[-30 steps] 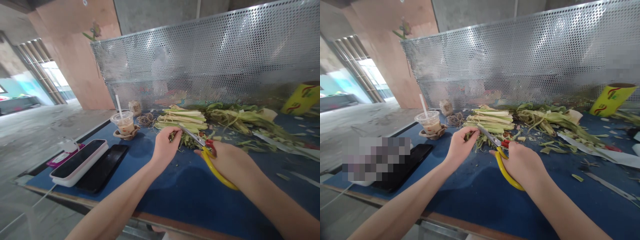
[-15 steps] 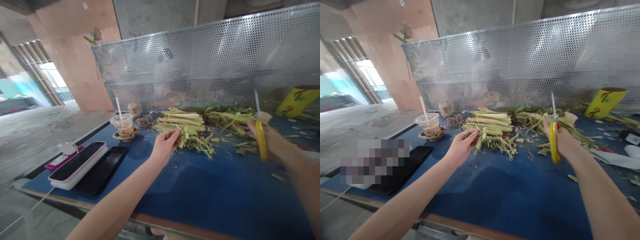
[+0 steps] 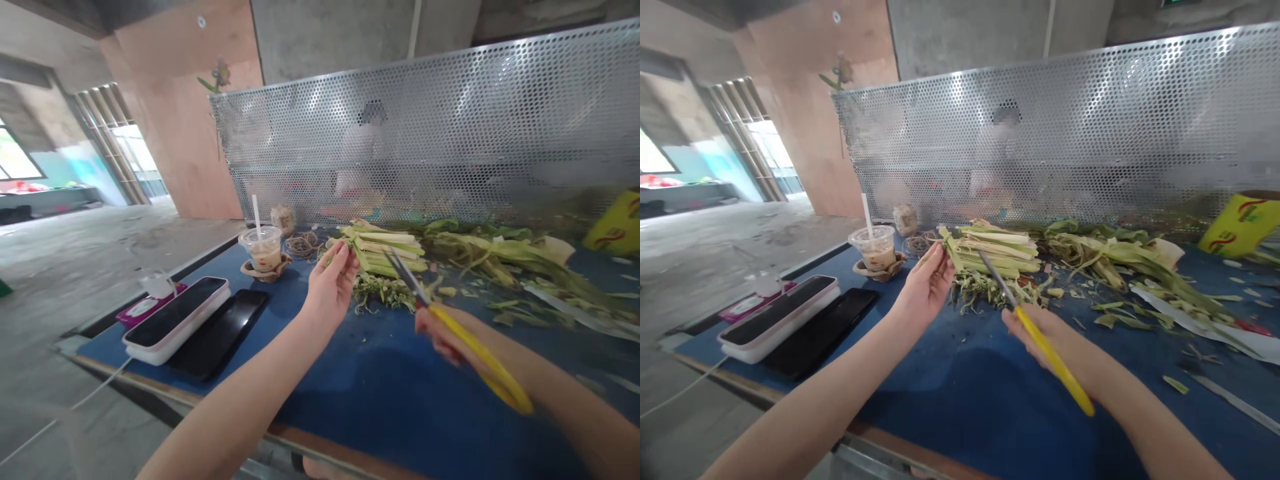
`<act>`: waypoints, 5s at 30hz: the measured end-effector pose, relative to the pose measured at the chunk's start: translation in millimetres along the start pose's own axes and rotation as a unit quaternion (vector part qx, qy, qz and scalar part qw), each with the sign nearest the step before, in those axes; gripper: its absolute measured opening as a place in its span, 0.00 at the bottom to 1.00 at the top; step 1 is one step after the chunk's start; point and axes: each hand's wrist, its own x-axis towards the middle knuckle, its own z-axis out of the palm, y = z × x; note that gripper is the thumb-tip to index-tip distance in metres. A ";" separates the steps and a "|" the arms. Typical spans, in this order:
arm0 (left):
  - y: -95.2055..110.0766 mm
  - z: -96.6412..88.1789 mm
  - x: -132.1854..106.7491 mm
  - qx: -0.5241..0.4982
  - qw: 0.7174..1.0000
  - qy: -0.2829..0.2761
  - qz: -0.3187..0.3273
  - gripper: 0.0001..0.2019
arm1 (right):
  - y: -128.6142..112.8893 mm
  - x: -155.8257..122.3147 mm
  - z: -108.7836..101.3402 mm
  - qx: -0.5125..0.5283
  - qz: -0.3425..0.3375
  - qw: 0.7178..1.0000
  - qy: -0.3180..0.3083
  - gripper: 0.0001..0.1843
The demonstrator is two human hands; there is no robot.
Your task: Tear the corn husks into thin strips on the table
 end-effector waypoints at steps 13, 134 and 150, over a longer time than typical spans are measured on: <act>-5.6 -1.0 -8.1 -0.019 0.998 -0.054 -0.013 0.05 | -22.2 -16.9 20.4 0.146 0.036 0.983 -0.107 0.33; -8.2 -8.3 -6.2 0.165 0.985 -0.031 0.040 0.07 | -27.0 -24.4 16.6 0.224 0.113 0.956 -0.152 0.31; -12.8 -7.7 -8.0 0.175 0.983 -0.035 0.054 0.08 | -19.9 -21.2 15.2 0.225 0.066 0.960 -0.155 0.29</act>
